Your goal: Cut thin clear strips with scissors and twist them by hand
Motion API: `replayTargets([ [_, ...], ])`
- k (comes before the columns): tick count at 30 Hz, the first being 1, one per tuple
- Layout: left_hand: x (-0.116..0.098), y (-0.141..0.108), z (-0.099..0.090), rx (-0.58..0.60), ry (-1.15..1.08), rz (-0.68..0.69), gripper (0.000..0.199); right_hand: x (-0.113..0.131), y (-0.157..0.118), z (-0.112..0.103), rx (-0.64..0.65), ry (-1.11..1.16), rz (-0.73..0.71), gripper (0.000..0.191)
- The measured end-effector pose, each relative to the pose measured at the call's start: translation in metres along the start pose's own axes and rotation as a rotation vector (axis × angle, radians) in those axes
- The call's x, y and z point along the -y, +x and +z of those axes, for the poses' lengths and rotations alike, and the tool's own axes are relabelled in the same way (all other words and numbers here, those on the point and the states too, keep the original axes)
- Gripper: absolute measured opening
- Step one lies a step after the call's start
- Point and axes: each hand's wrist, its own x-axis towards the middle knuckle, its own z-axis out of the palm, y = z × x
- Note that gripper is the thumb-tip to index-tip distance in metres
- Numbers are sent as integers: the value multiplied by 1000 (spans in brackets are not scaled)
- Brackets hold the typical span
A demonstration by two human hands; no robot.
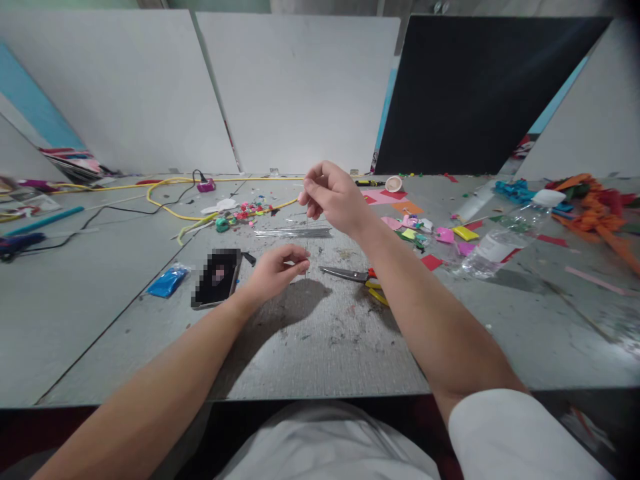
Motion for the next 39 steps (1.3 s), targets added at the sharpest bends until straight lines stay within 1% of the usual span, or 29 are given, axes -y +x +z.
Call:
replayTargets([
  [8, -6, -2, 1, 16, 48, -21, 29, -5, -3, 1, -34, -62, -28, 27],
  [11, -7, 0, 2, 17, 7, -37, 31, -9, -4, 1, -73, -69, -30, 28],
  [15, -6, 2, 3, 8, -91, -83, 33, -18, -5, 2, -120, -35, 5, 30],
  [22, -2, 3, 2, -24, -55, -74, 31, -31, -5, 7, -152, 28, 62, 34],
  [24, 0, 3, 2, -31, -63, -75, 32, -32, -4, 5, -112, -10, 97, 28],
  [26, 2, 4, 2, -41, -75, -78, 34, -33, -4, 1, -36, -86, 123, 20],
  [31, 6, 4, 1, -59, -42, -74, 33, -38, -5, -12, 221, -249, 144, 22],
  [35, 5, 4, 0, -38, -1, -72, 32, -44, -5, -16, 395, -254, 224, 18],
  [37, 5, 4, 0, -17, 12, -66, 32, -46, -5, -16, 449, -256, 248, 16],
  [39, 4, 4, 0, -11, 17, -59, 32, -47, -5, -16, 471, -272, 264, 15],
])
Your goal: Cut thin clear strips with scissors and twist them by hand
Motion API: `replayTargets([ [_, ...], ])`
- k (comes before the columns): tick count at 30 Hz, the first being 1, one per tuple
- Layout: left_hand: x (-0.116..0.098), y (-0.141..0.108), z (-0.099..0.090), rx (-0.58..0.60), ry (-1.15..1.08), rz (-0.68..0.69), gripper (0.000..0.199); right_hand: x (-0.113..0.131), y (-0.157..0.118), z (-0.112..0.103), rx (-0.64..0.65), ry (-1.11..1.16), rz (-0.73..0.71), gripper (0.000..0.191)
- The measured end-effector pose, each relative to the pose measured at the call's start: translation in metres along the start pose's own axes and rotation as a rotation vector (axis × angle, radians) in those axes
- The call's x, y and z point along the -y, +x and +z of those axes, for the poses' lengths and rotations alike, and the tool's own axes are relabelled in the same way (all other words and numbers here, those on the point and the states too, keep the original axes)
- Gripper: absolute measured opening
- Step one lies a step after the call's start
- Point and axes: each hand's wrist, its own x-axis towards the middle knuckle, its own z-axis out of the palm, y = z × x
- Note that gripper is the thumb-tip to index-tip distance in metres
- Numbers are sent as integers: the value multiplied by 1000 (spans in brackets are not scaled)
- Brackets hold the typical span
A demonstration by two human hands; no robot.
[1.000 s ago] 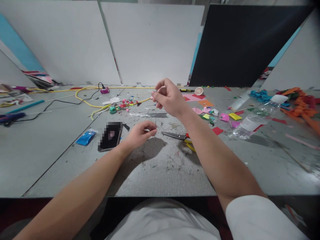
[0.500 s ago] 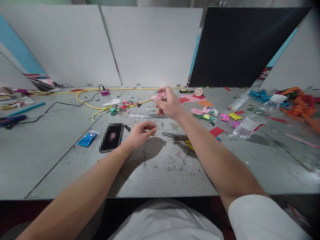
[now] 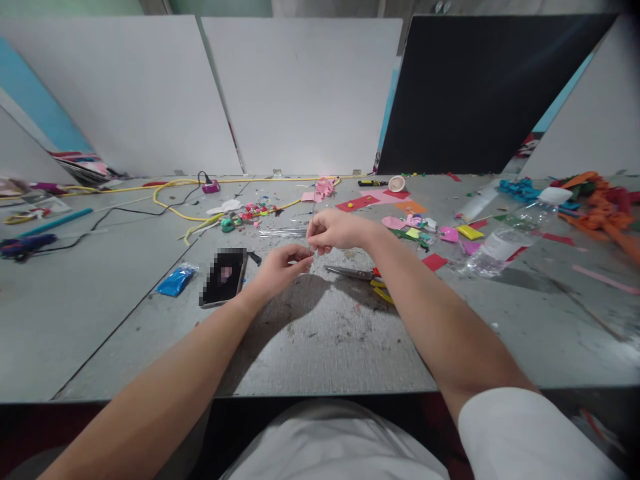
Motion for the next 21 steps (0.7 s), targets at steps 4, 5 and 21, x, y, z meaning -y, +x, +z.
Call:
replayTargets([
  [4, -4, -1, 0, -7, 6, -12, 32, 0, -1, -1, 12, -3, -22, 14],
  [5, -5, -2, 1, -8, 5, -16, 32, 2, -2, -1, 9, -9, -24, 14],
  [21, -6, -1, -2, -3, 17, -1, 32, 20, -7, 2, 27, -263, 111, 11],
])
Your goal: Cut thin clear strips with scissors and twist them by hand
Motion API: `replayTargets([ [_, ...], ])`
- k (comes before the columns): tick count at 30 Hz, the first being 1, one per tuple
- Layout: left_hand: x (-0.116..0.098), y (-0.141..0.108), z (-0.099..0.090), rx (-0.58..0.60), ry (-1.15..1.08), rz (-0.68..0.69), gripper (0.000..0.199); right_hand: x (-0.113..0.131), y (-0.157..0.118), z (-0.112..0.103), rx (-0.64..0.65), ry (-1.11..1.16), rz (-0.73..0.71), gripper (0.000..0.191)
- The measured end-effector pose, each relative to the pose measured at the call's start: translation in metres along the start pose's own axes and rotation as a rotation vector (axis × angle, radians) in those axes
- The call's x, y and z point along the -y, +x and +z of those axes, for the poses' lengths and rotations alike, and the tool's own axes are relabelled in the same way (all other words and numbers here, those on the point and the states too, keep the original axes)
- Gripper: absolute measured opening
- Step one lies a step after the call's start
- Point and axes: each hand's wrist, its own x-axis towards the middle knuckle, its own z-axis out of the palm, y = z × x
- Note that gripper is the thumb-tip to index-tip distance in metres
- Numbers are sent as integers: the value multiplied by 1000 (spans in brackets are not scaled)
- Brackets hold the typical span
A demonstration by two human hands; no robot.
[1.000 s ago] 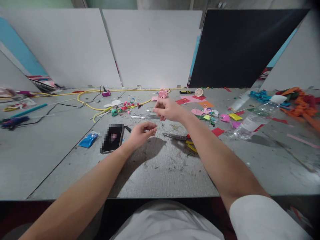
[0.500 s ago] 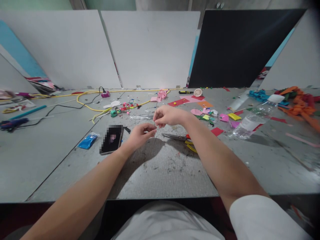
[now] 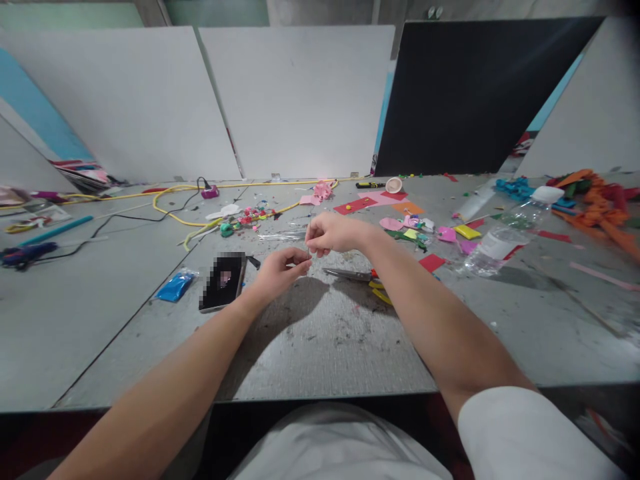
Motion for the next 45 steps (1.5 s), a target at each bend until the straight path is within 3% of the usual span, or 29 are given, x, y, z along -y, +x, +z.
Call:
replayTargets([
  [7, 5, 2, 0, -13, -71, -7, 33, 4, -3, -2, -105, -108, -35, 9],
  [17, 3, 2, -5, 19, -38, 9, 28, 3, -3, -6, -189, -77, -70, 7],
  [27, 2, 2, -2, 15, -53, -4, 31, 1, -4, -6, -34, -25, -111, 6],
  [34, 1, 2, -2, 12, -113, -36, 35, -5, 0, -3, -88, -24, -160, 7],
  [45, 1, 2, -3, -14, -140, -39, 31, -8, 2, 4, -121, 183, -185, 6],
])
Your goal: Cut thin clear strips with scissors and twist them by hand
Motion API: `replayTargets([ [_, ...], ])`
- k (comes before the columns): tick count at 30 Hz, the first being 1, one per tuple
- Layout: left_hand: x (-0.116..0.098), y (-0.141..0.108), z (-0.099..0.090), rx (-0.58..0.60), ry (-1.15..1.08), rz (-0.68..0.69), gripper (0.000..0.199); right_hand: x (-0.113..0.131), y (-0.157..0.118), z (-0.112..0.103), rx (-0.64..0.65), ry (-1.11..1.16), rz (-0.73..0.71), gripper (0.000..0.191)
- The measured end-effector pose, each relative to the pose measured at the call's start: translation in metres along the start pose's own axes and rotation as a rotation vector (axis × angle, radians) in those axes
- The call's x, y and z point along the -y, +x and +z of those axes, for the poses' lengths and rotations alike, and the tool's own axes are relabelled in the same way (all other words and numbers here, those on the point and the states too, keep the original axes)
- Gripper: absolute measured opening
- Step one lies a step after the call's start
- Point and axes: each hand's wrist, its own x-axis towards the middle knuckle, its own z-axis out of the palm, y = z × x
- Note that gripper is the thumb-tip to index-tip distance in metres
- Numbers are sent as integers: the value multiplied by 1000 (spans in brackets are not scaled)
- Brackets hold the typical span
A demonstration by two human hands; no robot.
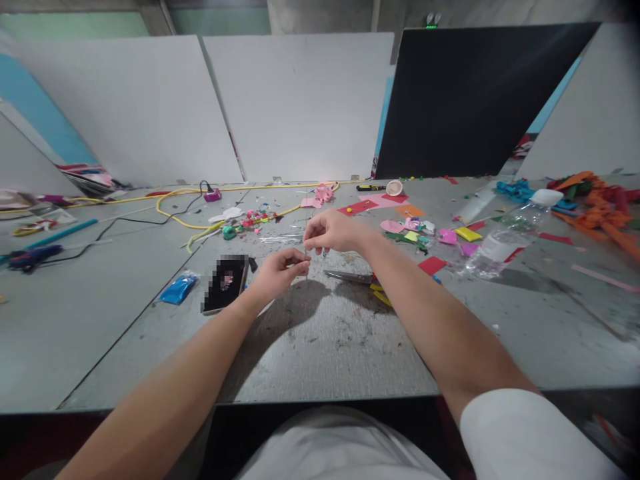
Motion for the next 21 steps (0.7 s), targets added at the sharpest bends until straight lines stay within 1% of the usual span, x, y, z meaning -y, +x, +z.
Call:
replayTargets([
  [4, 1, 0, 0, -21, -26, 8, 30, -1, -1, -1, 41, 20, -51, 9],
  [7, 1, 0, 0, -29, -37, 2, 30, 0, -1, -1, 40, 16, -49, 9],
  [12, 1, 1, 0, -50, -4, -13, 31, 2, 0, 1, -55, 56, 6, 15],
  [15, 2, 1, 0, -71, -24, -31, 34, 3, 1, 3, -97, 93, 46, 19],
  [21, -1, 0, 2, -112, -86, -68, 38, 1, 6, 8, -192, 205, 40, 20],
])
